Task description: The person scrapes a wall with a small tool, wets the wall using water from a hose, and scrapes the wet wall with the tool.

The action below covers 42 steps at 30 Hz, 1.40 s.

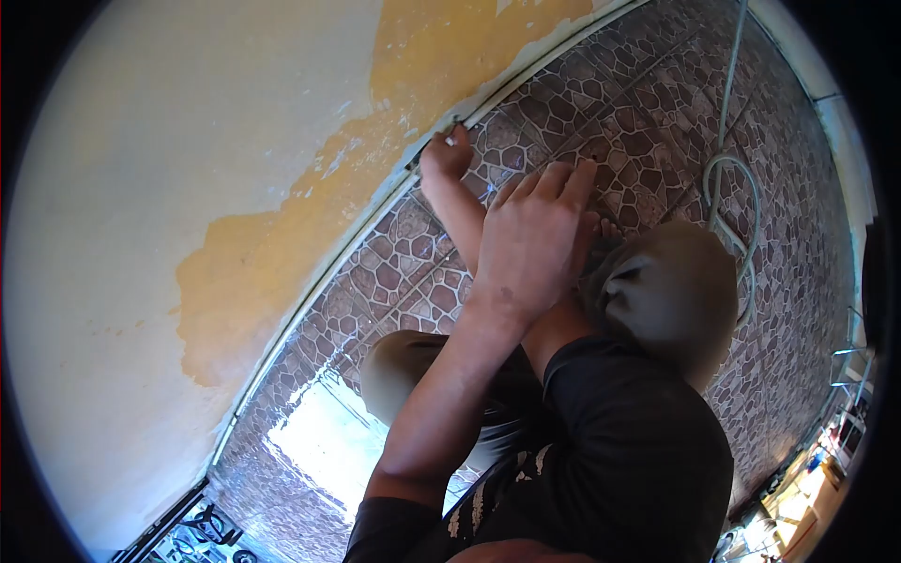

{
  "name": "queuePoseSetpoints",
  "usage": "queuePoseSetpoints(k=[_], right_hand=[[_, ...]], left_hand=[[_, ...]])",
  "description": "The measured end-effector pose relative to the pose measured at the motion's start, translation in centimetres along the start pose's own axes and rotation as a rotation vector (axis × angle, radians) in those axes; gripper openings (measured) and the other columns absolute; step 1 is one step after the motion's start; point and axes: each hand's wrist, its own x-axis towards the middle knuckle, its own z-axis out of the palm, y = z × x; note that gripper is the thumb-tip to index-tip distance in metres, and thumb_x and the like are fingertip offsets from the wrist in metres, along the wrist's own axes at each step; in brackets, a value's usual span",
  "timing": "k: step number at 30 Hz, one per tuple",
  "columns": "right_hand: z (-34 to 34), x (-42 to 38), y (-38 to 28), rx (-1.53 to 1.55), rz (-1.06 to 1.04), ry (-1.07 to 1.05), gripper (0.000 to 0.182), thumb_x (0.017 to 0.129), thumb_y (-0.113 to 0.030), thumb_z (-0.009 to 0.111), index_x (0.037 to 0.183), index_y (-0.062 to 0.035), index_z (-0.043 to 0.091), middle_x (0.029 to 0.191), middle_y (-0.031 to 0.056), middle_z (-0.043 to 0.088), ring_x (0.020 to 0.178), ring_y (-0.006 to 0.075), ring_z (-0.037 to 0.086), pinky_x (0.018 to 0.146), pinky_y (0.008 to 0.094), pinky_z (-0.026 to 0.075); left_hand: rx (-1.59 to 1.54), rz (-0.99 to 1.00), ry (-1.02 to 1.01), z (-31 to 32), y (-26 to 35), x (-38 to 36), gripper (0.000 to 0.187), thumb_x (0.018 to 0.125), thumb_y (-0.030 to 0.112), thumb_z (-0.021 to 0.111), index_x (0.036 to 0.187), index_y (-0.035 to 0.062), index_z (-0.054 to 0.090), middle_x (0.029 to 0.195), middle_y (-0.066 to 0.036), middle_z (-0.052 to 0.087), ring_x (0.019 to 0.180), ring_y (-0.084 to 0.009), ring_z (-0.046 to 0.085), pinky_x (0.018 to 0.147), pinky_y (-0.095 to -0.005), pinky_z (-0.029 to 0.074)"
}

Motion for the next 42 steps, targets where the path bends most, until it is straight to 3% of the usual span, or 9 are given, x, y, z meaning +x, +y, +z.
queuePoseSetpoints(k=[7,10,13,16,22,24,29,33,42], right_hand=[[1.0,-6.2,-2.6,0.035,0.031,-0.241,0.046,0.094,-0.006,0.057,0.139,0.0007,0.049,0.13,0.0208,0.057,0.109,0.025,0.062,0.09,0.0341,0.05],[3.2,-7.5,-0.5,-0.029,-0.133,-0.141,0.055,0.094,-0.008,0.058,0.142,0.0097,0.037,0.144,0.0277,0.04,0.136,0.0397,0.038,0.116,0.0431,0.029],[4.0,-8.9,-1.5,-0.12,-0.075,-0.285,0.07,0.105,-0.039,0.037,0.153,0.0054,0.012,0.16,0.0242,0.009,0.149,0.0332,0.01,0.122,0.0418,0.009],[3.7,-9.3,-2.5,-0.138,-0.008,-0.322,0.076,0.104,-0.047,0.03,0.153,0.0049,0.003,0.162,0.0235,0.001,0.15,0.0325,0.006,0.122,0.0434,0.006],[2.8,-8.1,-0.5,0.521,-0.105,-0.449,0.076,0.104,-0.05,0.028,0.155,-0.0021,0.0,0.161,0.0241,-0.002,0.15,0.0327,0.008,0.12,0.0481,0.015],[3.8,-3.6,-5.2,-0.213,0.108,-0.213,0.074,0.104,-0.053,0.021,0.155,-0.0014,0.007,0.16,0.0261,0.008,0.147,0.0404,0.017,0.12,0.0463,0.016],[4.8,3.2,-3.9,-0.066,-0.081,0.023,0.081,0.102,-0.057,0.026,0.153,0.0041,0.012,0.158,0.0286,0.017,0.145,0.0418,0.021,0.116,0.0489,0.024],[3.5,-8.1,-1.1,-0.132,-0.119,-0.254,0.083,0.102,-0.056,0.03,0.151,0.008,0.013,0.158,0.0282,0.014,0.148,0.0392,0.015,0.121,0.0452,0.011],[3.5,-8.2,-2.4,-0.106,-0.051,-0.306,0.086,0.101,-0.059,0.028,0.152,0.0067,0.008,0.159,0.0288,0.008,0.148,0.0408,0.011,0.121,0.0457,0.006]], left_hand=[[-0.02,-0.017,-0.15,1.6,-0.5,1.4,0.047,0.086,0.019,0.069,0.129,0.0065,0.055,0.116,-0.013,0.062,0.104,-0.0333,0.063,0.09,-0.0432,0.05],[-0.001,-0.029,-0.157,1.9,-0.6,1.9,0.048,0.084,0.016,0.069,0.128,0.005,0.054,0.117,-0.013,0.062,0.105,-0.0315,0.062,0.091,-0.0422,0.05],[0.006,-0.075,-0.17,1.9,-1.2,2.3,0.048,0.084,0.016,0.07,0.128,0.0049,0.055,0.118,-0.014,0.062,0.107,-0.0318,0.062,0.091,-0.042,0.05],[0.023,-0.134,-0.171,1.5,-1.9,2.5,0.046,0.085,0.019,0.071,0.127,0.0063,0.058,0.119,-0.015,0.062,0.109,-0.0342,0.062,0.092,-0.0425,0.05],[0.074,-0.393,0.064,-3.5,-4.1,2.1,0.043,0.079,-0.002,0.073,0.12,0.0015,0.063,0.12,-0.016,0.066,0.115,-0.0302,0.062,0.098,-0.0369,0.047],[0.158,-0.386,0.221,-6.1,-4.9,1.0,0.043,0.083,-0.001,0.07,0.125,0.0011,0.061,0.119,-0.014,0.067,0.107,-0.0231,0.064,0.094,-0.0351,0.05],[0.164,-0.534,0.492,-9.3,-5.0,-1.8,0.042,0.094,0.006,0.063,0.133,-0.0015,0.053,0.116,-0.016,0.066,0.106,-0.0212,0.063,0.094,-0.0317,0.049],[-0.029,-0.49,0.671,-7.8,-6.8,1.3,0.044,0.096,0.007,0.061,0.136,-0.0046,0.048,0.114,-0.015,0.065,0.106,-0.0169,0.061,0.092,-0.0286,0.048],[0.401,-0.533,0.679,-8.3,-8.8,-2.4,0.052,0.091,0.02,0.068,0.137,0.0036,0.051,0.124,-0.017,0.063,0.118,-0.0263,0.057,0.099,-0.0419,0.043]])
